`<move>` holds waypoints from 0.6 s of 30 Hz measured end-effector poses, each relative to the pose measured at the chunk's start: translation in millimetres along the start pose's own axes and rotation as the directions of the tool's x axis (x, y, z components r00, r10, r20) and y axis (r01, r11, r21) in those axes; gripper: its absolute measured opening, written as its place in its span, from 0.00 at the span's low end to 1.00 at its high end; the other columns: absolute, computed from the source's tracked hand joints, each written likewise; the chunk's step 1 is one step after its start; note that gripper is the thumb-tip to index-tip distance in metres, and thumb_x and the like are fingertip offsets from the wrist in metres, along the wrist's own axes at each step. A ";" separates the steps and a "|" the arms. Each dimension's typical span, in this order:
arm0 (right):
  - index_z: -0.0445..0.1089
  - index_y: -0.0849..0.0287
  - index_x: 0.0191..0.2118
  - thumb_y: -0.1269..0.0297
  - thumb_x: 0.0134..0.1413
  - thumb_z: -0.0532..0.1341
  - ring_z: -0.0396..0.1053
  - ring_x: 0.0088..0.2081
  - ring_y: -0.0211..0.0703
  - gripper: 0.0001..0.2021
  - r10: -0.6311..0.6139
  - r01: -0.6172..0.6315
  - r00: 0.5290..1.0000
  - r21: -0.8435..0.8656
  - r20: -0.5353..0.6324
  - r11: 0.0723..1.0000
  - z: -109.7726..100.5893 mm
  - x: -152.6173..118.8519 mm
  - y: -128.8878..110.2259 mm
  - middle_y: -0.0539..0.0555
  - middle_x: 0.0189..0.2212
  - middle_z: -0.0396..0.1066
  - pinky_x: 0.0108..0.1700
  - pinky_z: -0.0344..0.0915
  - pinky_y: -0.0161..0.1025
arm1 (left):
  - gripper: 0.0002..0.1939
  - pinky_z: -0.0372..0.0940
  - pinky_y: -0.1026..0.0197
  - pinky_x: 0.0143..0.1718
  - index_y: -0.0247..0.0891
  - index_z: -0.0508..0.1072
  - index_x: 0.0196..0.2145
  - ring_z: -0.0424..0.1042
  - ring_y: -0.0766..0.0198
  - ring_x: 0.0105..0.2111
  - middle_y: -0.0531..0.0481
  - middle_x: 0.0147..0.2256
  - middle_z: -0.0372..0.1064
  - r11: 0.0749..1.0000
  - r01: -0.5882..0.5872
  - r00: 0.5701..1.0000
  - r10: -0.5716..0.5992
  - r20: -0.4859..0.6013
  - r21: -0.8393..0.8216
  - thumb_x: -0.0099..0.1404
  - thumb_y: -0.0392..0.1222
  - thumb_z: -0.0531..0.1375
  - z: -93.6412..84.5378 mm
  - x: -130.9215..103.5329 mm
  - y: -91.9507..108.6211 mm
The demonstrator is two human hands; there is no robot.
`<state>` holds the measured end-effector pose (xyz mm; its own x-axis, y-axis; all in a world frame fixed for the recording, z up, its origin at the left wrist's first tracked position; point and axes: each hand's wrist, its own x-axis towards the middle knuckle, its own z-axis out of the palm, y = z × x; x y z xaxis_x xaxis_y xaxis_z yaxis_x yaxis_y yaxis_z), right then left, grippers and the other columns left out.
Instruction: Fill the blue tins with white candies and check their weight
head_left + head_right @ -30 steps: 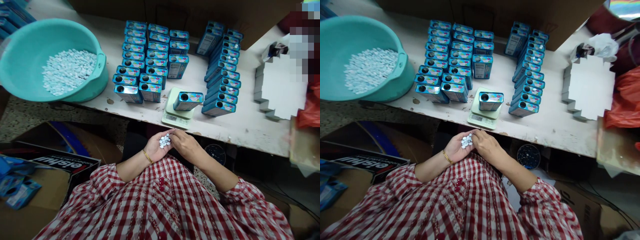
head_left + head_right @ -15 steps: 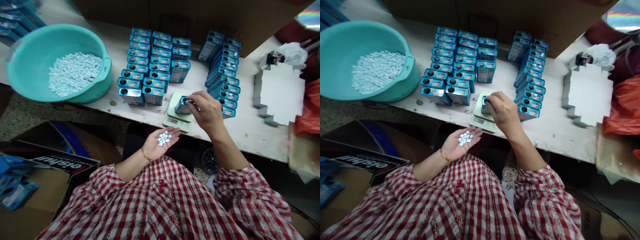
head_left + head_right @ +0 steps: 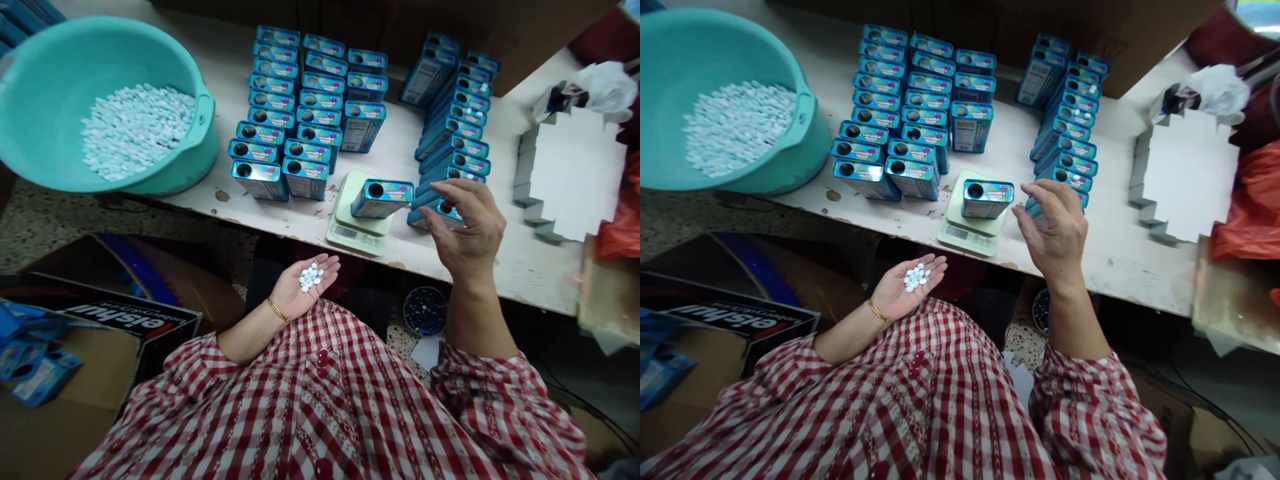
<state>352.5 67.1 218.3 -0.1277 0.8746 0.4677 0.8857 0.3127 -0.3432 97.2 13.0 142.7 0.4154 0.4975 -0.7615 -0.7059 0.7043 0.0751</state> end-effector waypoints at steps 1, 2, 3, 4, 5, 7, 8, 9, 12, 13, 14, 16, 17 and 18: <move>0.65 0.52 0.52 0.56 0.58 0.55 0.65 0.50 0.53 0.17 -0.014 0.014 1.000 -0.001 0.017 1.000 0.6 1.8 -0.7 0.59 0.47 0.66 0.48 0.65 0.55 | 0.12 0.67 0.57 0.48 0.29 0.72 0.40 0.72 0.57 0.47 0.39 0.43 0.73 1.000 -0.002 1.000 0.002 0.000 -0.001 0.62 0.33 0.51 -0.4 0.1 -0.6; 0.63 0.51 0.53 0.55 0.57 0.55 0.63 0.52 0.54 0.18 -0.028 0.029 0.999 -0.004 0.033 1.000 1.5 3.7 -1.6 0.59 0.49 0.65 0.49 0.64 0.56 | 0.12 0.67 0.57 0.48 0.29 0.72 0.39 0.72 0.57 0.47 0.39 0.43 0.73 1.000 -0.003 1.000 0.003 0.001 -0.002 0.62 0.33 0.51 -0.4 0.1 -0.9; 0.62 0.51 0.54 0.55 0.57 0.55 0.62 0.53 0.54 0.19 -0.044 0.045 0.998 -0.007 0.046 0.999 2.7 5.5 -2.7 0.59 0.50 0.64 0.50 0.62 0.57 | 0.12 0.68 0.58 0.48 0.29 0.72 0.39 0.72 0.57 0.47 0.39 0.43 0.73 1.000 -0.005 1.000 0.005 0.002 -0.002 0.63 0.33 0.51 -0.1 0.0 -1.1; 0.61 0.52 0.55 0.54 0.57 0.55 0.60 0.54 0.55 0.20 -0.058 0.059 0.997 -0.010 0.055 0.998 4.1 7.2 -3.6 0.59 0.51 0.63 0.52 0.61 0.57 | 0.12 0.68 0.58 0.47 0.29 0.72 0.39 0.72 0.57 0.46 0.39 0.43 0.73 1.000 -0.006 1.000 0.006 0.003 -0.002 0.63 0.33 0.51 0.5 -0.1 -1.1; 0.61 0.52 0.55 0.54 0.57 0.55 0.60 0.55 0.55 0.21 -0.070 0.071 0.996 -0.014 0.064 0.997 5.9 8.6 -4.3 0.59 0.52 0.62 0.53 0.60 0.57 | 0.12 0.68 0.58 0.47 0.28 0.72 0.39 0.72 0.57 0.46 0.39 0.43 0.73 1.000 -0.008 1.000 0.008 0.003 -0.002 0.63 0.33 0.51 1.2 -0.2 -1.0; 0.60 0.53 0.55 0.52 0.57 0.55 0.59 0.55 0.55 0.22 -0.081 0.084 0.993 -0.024 0.087 0.996 9.8 10.6 -4.9 0.60 0.53 0.61 0.54 0.58 0.57 | 0.12 0.68 0.58 0.46 0.28 0.72 0.38 0.73 0.56 0.45 0.39 0.42 0.74 1.000 -0.008 1.000 0.008 0.004 -0.001 0.63 0.33 0.51 2.7 -0.5 -0.7; 0.60 0.53 0.55 0.51 0.57 0.55 0.59 0.55 0.55 0.22 -0.082 0.086 0.991 -0.029 0.101 0.996 11.8 11.3 -5.0 0.60 0.53 0.61 0.54 0.58 0.58 | 0.12 0.68 0.58 0.46 0.28 0.72 0.39 0.73 0.56 0.45 0.39 0.42 0.74 1.000 -0.008 1.000 0.008 0.004 0.000 0.63 0.33 0.51 3.3 -0.6 -0.7; 0.59 0.53 0.55 0.51 0.57 0.54 0.59 0.55 0.56 0.23 -0.082 0.086 0.990 -0.033 0.114 0.996 13.7 11.8 -4.9 0.60 0.54 0.61 0.54 0.57 0.58 | 0.12 0.68 0.58 0.46 0.28 0.72 0.39 0.73 0.56 0.45 0.39 0.42 0.74 1.000 -0.007 1.000 0.007 0.005 0.000 0.63 0.33 0.51 3.7 -0.7 -0.7; 0.59 0.52 0.56 0.50 0.56 0.54 0.59 0.55 0.57 0.23 -0.081 0.086 0.986 -0.033 0.144 0.996 18.2 13.2 -4.3 0.60 0.54 0.61 0.55 0.56 0.60 | 0.12 0.68 0.58 0.46 0.29 0.72 0.40 0.73 0.57 0.45 0.39 0.42 0.74 1.000 -0.004 1.000 0.004 0.007 0.001 0.63 0.33 0.51 4.1 -0.8 -0.7; 0.59 0.52 0.56 0.50 0.56 0.54 0.59 0.55 0.57 0.23 -0.083 0.089 0.985 -0.029 0.148 0.996 19.4 13.7 -4.0 0.60 0.54 0.61 0.55 0.55 0.60 | 0.12 0.69 0.58 0.46 0.29 0.72 0.40 0.73 0.57 0.45 0.40 0.42 0.74 1.000 -0.004 1.000 0.004 0.007 0.001 0.63 0.33 0.51 4.0 -0.7 -0.6; 0.59 0.52 0.56 0.51 0.56 0.55 0.59 0.55 0.57 0.23 -0.087 0.091 0.985 -0.023 0.149 0.996 20.4 14.4 -3.7 0.60 0.54 0.61 0.55 0.55 0.60 | 0.13 0.69 0.58 0.46 0.29 0.72 0.40 0.73 0.57 0.45 0.40 0.42 0.74 1.000 -0.005 1.000 0.005 0.006 0.002 0.63 0.33 0.51 3.9 -0.5 -0.4; 0.59 0.52 0.56 0.50 0.56 0.55 0.59 0.55 0.57 0.24 -0.094 0.096 0.984 -0.011 0.153 0.995 22.2 15.6 -2.9 0.60 0.54 0.61 0.55 0.56 0.60 | 0.13 0.69 0.58 0.46 0.29 0.72 0.41 0.73 0.57 0.45 0.40 0.42 0.74 1.000 -0.008 1.000 0.008 0.005 0.000 0.63 0.33 0.50 3.5 0.0 0.4; 0.59 0.52 0.56 0.50 0.56 0.55 0.59 0.56 0.57 0.24 -0.095 0.098 0.983 -0.006 0.157 0.995 23.1 16.2 -2.4 0.60 0.54 0.61 0.55 0.56 0.60 | 0.14 0.69 0.58 0.46 0.29 0.72 0.43 0.73 0.57 0.45 0.40 0.42 0.74 1.000 -0.008 1.000 0.008 0.005 -0.001 0.63 0.33 0.50 3.4 0.3 0.9; 0.59 0.52 0.56 0.50 0.56 0.55 0.58 0.56 0.58 0.24 -0.097 0.099 0.982 -0.002 0.164 0.995 24.1 16.7 -1.8 0.60 0.54 0.61 0.55 0.56 0.60 | 0.14 0.69 0.58 0.46 0.30 0.71 0.44 0.73 0.57 0.45 0.40 0.42 0.74 1.000 -0.007 1.000 0.007 0.004 -0.002 0.63 0.33 0.50 3.3 0.6 1.4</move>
<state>338.1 90.1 207.1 -0.2843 0.8891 0.3588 0.8698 0.3966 -0.2935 98.4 15.9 144.5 0.4124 0.5047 -0.7584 -0.7103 0.6994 0.0792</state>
